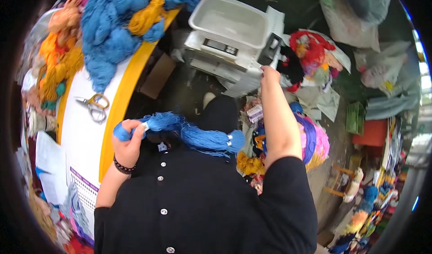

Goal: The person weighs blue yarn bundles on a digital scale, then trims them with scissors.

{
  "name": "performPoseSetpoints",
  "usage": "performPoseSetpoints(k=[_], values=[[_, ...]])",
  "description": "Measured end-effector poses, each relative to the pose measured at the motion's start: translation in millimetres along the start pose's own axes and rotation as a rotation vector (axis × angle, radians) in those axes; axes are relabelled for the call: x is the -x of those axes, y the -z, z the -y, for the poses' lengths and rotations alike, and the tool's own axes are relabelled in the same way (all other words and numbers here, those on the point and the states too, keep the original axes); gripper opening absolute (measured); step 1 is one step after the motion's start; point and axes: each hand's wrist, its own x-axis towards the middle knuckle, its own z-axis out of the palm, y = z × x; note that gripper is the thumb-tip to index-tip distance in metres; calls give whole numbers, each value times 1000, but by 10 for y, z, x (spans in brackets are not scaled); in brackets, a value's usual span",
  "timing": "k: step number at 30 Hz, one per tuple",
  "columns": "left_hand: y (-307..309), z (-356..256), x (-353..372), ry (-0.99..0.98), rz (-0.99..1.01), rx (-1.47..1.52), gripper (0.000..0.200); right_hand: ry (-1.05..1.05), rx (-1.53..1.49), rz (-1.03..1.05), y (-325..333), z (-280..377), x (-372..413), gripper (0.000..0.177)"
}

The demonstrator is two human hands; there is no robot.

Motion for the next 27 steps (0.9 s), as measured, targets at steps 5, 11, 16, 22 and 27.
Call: performPoseSetpoints(k=[5,11,16,22,27], values=[[29,35,-15,85,-50,115,6,181,113,891,-273,37,2382,21],[54,-58,13,58,-70,145,6,115,-24,1464,-200,-74,3767,18],[125,-104,117,79,-68,183,6,117,-18,1420,-219,-211,3885,18],[160,-105,184,61,-64,192,6,82,12,1351,-226,-266,3948,18],[185,-128,218,8,-73,148,5,400,158,1331,-211,-297,3920,24]])
